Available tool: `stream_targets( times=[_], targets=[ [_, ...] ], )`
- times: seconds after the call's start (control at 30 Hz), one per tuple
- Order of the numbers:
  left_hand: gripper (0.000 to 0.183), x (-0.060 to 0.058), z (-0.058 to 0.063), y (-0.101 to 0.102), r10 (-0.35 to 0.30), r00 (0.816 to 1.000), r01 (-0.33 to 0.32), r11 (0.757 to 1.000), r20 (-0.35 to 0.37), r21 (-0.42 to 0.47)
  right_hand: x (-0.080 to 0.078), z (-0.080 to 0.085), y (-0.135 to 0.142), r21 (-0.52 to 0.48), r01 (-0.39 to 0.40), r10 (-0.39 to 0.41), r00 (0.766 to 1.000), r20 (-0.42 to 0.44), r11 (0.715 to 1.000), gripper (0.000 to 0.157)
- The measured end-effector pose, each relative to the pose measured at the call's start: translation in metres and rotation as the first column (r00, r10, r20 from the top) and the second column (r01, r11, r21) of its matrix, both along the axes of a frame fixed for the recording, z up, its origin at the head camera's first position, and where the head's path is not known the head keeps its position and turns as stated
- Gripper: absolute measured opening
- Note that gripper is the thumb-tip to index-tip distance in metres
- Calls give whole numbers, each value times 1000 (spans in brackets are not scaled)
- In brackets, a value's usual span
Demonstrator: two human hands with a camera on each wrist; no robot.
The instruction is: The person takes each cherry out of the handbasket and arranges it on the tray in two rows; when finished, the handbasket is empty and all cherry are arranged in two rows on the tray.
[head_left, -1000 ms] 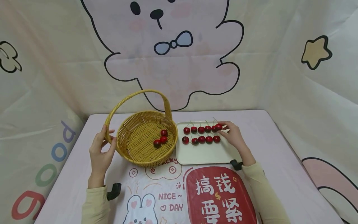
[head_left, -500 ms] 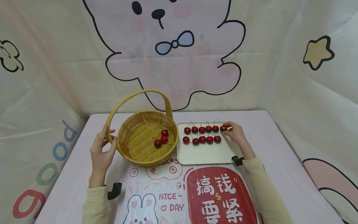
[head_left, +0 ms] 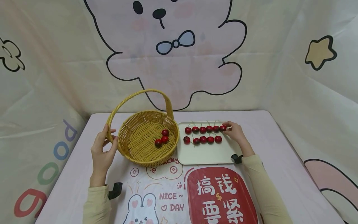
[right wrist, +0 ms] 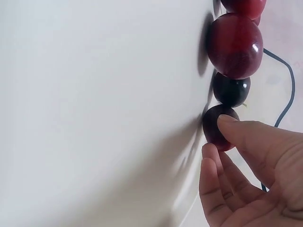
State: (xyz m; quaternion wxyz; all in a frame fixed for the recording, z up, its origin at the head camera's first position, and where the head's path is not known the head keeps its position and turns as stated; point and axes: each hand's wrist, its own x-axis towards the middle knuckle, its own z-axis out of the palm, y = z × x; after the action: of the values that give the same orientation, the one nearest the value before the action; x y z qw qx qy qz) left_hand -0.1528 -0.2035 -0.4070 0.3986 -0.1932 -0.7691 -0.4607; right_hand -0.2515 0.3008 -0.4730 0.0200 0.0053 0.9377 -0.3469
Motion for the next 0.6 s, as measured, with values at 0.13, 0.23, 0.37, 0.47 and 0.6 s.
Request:
stream_targets(
  times=[0.13, 0.23, 0.37, 0.47, 0.6],
  targets=[
    [69, 0, 1, 0, 2, 1000, -2, 1000, 1, -4, 0, -2, 1, -15, -6, 6, 1000, -1, 1000, 39],
    [69, 0, 1, 0, 3, 1000, -3, 1000, -1, -4, -1, -2, 2, -17, -19, 19, 1000, -18, 1000, 39],
    [69, 0, 1, 0, 2, 1000, -2, 1000, -3, 0, 0, -1, 5, -18, -42, 41, 998, -37, 999, 41],
    [69, 1, 2, 1, 6, 1000, -6, 1000, 1, -3, 0, 0, 8, -13, -61, 60, 998, -36, 998, 43],
    [69, 1, 2, 1, 6, 1000, -6, 1000, -2, -7, 0, 2, 12, -4, -78, 78, 996, -34, 997, 44]
  ],
)
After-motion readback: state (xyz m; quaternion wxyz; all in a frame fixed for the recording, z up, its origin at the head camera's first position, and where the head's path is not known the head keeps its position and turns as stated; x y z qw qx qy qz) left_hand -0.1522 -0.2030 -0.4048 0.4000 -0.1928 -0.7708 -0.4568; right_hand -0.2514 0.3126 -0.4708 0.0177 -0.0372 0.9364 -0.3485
